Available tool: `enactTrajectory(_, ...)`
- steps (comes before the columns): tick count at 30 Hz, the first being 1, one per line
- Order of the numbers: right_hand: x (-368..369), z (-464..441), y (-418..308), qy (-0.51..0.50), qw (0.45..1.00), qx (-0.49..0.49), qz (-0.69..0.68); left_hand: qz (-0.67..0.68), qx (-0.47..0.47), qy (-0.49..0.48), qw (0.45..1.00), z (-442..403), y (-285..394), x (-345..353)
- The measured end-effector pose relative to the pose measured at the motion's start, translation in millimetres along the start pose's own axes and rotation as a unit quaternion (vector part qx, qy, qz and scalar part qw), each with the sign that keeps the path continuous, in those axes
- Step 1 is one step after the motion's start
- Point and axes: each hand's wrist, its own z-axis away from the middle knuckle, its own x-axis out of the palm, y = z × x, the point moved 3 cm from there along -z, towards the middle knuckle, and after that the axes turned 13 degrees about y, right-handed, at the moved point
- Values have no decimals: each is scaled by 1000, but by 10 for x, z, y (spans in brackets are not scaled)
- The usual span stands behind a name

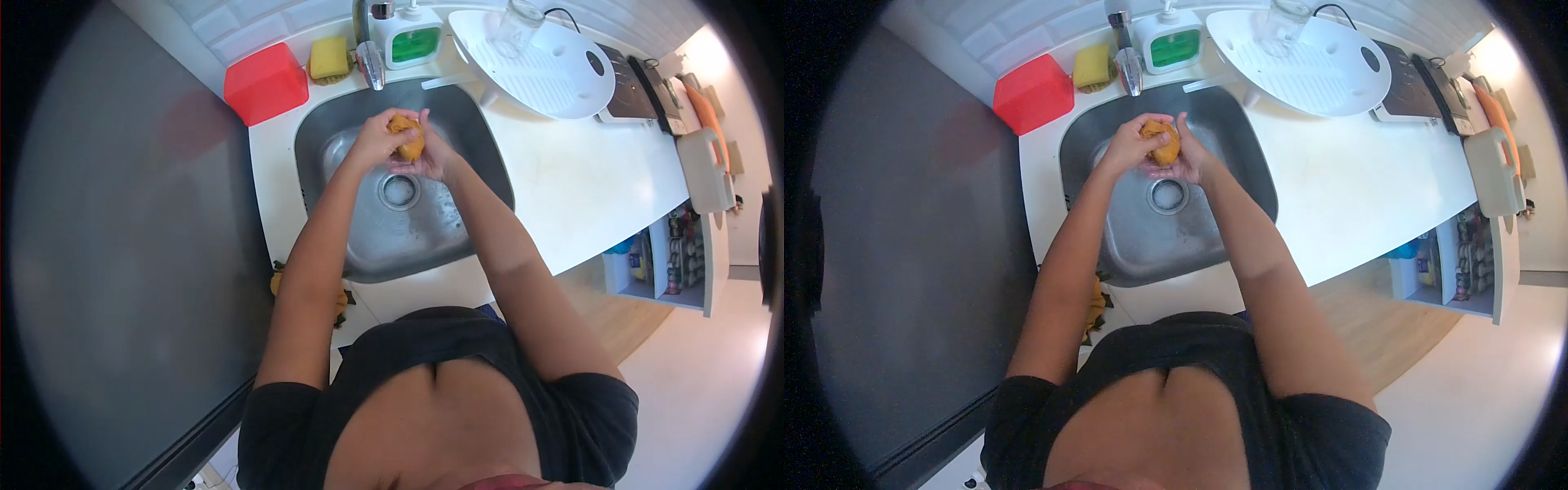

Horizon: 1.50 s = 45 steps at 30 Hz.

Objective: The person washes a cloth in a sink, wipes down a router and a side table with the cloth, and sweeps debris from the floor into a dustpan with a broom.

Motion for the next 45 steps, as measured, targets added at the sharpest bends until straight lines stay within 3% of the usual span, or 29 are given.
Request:
enactTrajectory(2, 7, 100, 23, -41, 998, -19, -39, 88, -75, -54, 992, 84, 120, 53)
enactTrajectory(4, 86, 181, 24, -143, 983, -61, -95, 78, -44, -48, 995, 48, 92, 59)
enactTrajectory(6, 147, 241, 46, -150, 979, -77, -111, 70, -8, -42, 997, 17, 121, 100)
enactTrajectory(7, 176, 275, 35, -157, 975, -90, -127, -165, 135, 41, 976, 8, 200, 89)
enactTrajectory(9, 162, 299, 16, -138, 981, -89, -101, -387, 268, 121, 874, 7, 259, 97)
enactTrajectory(10, 147, 310, 18, -118, 986, -86, -75, -266, 113, 52, 956, -41, 153, 93)
enactTrajectory(11, 132, 335, 14, -118, 986, -87, -76, -131, -49, -20, 990, -47, 44, 119)
enactTrajectory(12, 149, 387, 2, -129, 986, -83, -58, -132, -47, -21, 990, -30, 75, 115)
enactTrajectory(14, 178, 470, 33, -140, 986, -80, -42, 17, -55, -188, 980, 68, 141, 194)
enactTrajectory(18, 143, 498, 179, -139, 987, -71, -41, 64, -126, -241, 960, 190, 309, 291)
enactTrajectory(21, 114, 539, 243, -119, 989, -74, -45, 139, -52, -272, 951, 270, 461, 355)
enactTrajectory(27, 197, 773, 200, -57, 994, -87, 40, 161, -91, -255, 949, 326, 525, 422)
enactTrajectory(35, 235, 728, 290, -9, 986, -96, 137, 89, -85, -112, 986, 373, 479, 431)
enactTrajectory(38, 262, 675, 386, 59, 985, -104, 127, 68, -72, -51, 994, 385, 417, 432)
enactTrajectory(40, 298, 691, 407, 119, 966, -173, 150, 49, -73, -21, 996, 442, 483, 415)
enactTrajectory(45, 323, 712, 474, 196, 925, -193, 263, 11, -53, 45, 998, 513, 457, 400)
